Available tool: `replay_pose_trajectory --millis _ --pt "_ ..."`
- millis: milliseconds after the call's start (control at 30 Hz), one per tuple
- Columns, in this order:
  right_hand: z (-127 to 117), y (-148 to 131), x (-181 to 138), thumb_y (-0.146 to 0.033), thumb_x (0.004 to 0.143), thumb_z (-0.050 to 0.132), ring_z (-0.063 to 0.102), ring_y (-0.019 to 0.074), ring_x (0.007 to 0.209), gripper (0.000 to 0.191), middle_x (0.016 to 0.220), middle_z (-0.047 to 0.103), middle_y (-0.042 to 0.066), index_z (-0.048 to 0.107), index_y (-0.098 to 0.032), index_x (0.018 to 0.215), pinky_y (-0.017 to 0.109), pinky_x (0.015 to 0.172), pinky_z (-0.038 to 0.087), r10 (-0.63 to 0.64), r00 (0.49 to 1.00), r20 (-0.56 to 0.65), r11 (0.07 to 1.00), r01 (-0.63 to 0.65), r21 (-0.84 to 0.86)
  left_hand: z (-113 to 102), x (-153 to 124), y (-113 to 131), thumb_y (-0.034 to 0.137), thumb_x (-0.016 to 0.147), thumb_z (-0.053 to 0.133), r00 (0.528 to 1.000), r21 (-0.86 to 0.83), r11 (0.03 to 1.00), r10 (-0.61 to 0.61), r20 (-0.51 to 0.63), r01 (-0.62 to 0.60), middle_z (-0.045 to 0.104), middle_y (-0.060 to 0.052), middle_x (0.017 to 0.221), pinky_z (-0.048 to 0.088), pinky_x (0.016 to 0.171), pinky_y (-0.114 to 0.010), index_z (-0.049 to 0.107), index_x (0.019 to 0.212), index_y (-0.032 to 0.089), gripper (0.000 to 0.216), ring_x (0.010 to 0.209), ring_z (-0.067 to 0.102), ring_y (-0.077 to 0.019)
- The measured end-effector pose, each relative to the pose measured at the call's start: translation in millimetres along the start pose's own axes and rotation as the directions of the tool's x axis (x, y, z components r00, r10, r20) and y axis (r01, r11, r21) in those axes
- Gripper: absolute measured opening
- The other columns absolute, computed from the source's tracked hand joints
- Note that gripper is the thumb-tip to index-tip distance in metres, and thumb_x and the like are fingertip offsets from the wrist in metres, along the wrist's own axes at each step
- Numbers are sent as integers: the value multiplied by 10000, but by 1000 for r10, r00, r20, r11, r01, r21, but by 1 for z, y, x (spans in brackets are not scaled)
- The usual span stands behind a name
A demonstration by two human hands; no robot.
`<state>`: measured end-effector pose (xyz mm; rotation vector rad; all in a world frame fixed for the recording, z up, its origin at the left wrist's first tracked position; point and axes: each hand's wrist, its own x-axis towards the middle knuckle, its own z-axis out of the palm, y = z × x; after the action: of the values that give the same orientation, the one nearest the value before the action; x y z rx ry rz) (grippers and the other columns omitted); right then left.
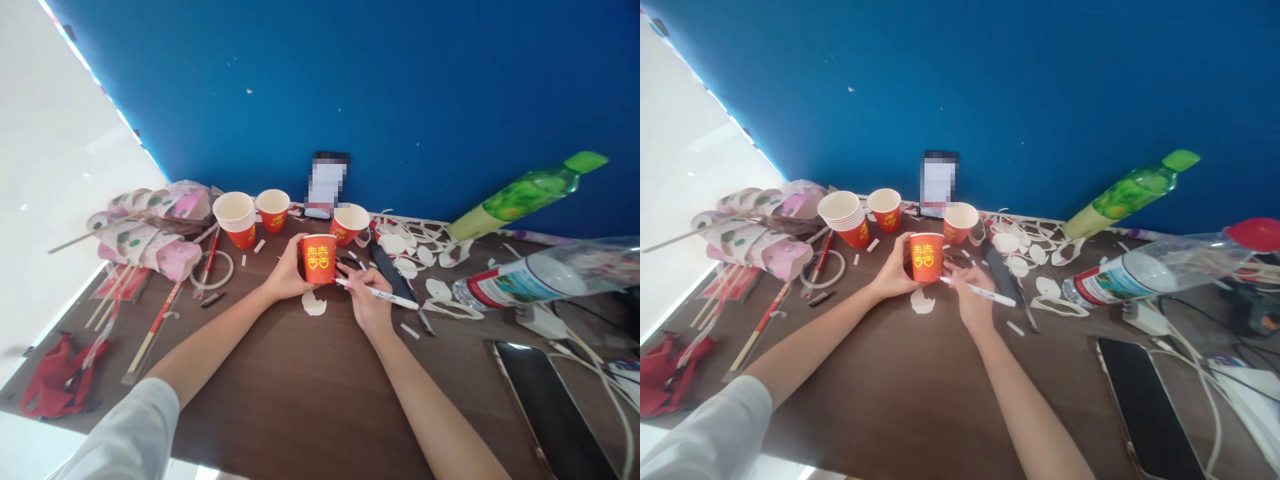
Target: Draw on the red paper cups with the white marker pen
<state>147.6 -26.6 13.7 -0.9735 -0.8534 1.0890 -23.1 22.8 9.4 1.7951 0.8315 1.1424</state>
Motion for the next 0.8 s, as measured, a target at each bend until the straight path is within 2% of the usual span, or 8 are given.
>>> replay_pose_trajectory --millis 167,267,400,467,567,633,700,800 --pt "-1 -2 0 -313 633 810 717 245 928 393 499 552 -59 460 -205 490 466 909 541 38 998 42 996 -42 78 -1 1 -1 337 632 820 999 -9 1000 -5 -41 5 404 -148 1366 399 1067 -477 176 1376 251 987 1265 474 -306" --pt "-3 -4 1 -442 696 737 722 218 834 391 496 582 -38 502 -214 483 435 914 535 31 999 30 994 -34 104 -3 0 -1 305 609 823 997 124 992 4 -80 6 333 -136 1364 331 1107 -519 173 1424 268 1043 1316 367 -339" --pt "-3 -5 0 -704 815 418 577 128 420 581 338 462 -58 598 -229 533 425 872 554 27 1000 16 994 -29 108 -4 -1 0 215 595 784 999 248 969 28 -38 -18 251 -96 1293 307 1123 -522 124 1475 312 1105 1326 297 -338" --pt "-3 -4 -1 -635 823 501 457 85 311 494 285 378 -99 612 -229 563 408 885 554 18 1000 12 997 -19 72 -3 -2 0 192 596 764 998 267 963 51 -20 -44 214 -84 1282 304 1129 -504 95 1485 328 1121 1338 273 -336" --pt "-4 0 -4 -401 723 740 619 110 471 210 399 551 -85 638 -227 665 362 873 562 -7 1000 3 1000 7 -2 -3 -1 -2 182 607 751 997 276 958 81 8 -80 202 -80 1296 304 1133 -489 74 1488 335 1122 1354 252 -338" --pt "-5 3 -5 -332 653 802 724 173 734 197 594 690 -32 643 -226 703 351 843 577 -21 1000 8 999 21 -26 -3 -1 -4 193 623 747 995 270 958 98 22 -101 215 -88 1318 309 1128 -495 81 1485 329 1097 1359 254 -340" --pt "-5 4 -6 -300 631 820 714 227 960 206 742 736 0 638 -224 688 384 895 567 -46 998 37 999 46 -19 -3 0 -5 218 638 752 991 253 958 132 14 -131 236 -105 1350 309 1123 -515 86 1476 311 1074 1349 280 -341" --pt "-3 4 -8 -270 650 814 666 270 1093 184 777 736 4 639 -223 677 487 1022 489 -84 991 103 996 83 9 -3 0 -4 238 649 761 978 260 946 205 -27 -191 288 -125 1367 304 1119 -532 138 1444 278 1011 1324 320 -335"
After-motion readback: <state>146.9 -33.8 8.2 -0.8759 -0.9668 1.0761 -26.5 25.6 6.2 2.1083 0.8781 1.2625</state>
